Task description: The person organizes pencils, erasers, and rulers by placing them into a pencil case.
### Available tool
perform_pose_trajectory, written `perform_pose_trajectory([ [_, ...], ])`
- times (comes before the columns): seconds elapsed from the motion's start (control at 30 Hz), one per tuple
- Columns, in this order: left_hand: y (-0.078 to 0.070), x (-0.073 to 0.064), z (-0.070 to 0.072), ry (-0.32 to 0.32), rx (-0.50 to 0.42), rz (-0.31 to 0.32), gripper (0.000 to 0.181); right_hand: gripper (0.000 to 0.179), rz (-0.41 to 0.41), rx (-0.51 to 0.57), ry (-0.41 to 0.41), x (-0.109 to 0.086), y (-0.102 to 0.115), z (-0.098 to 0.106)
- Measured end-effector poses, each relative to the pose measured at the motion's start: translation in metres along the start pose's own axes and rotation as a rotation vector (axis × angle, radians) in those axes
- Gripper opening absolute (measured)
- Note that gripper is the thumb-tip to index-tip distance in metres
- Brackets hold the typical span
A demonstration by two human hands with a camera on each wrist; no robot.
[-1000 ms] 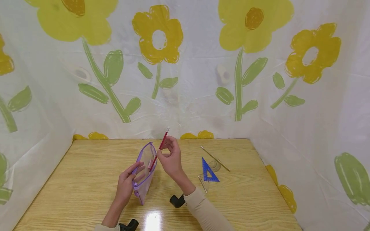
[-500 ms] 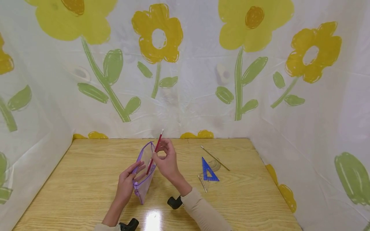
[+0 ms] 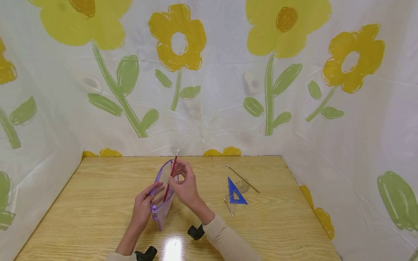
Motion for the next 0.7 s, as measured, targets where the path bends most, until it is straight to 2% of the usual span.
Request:
perform_pose_trajectory([
  [0.13, 0.001, 0.001, 0.0, -0.004, 0.011, 0.001, 0.054, 0.039, -0.003, -0.015, 0.016, -0.001, -0.004, -0.001],
  [0.4, 0.001, 0.0, 0.001, 0.013, 0.002, -0.008, 0.054, 0.041, -0.04, -0.043, 0.05, -0.003, -0.032, -0.004],
  [0.7, 0.002, 0.002, 0.0, 0.001, 0.026, -0.009, 0.053, 0.036, -0.01, -0.065, 0.044, -0.004, -0.034, -0.003],
])
Point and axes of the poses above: each hand's wrist, its own x-axis towards the middle knuckle, its own z-axis out of the back of the hand, y = z × x, the point moved 2 cm from there along x, towards the middle knuckle, and after that the axes turned 7 degrees about -x, right-handed, at the moved point
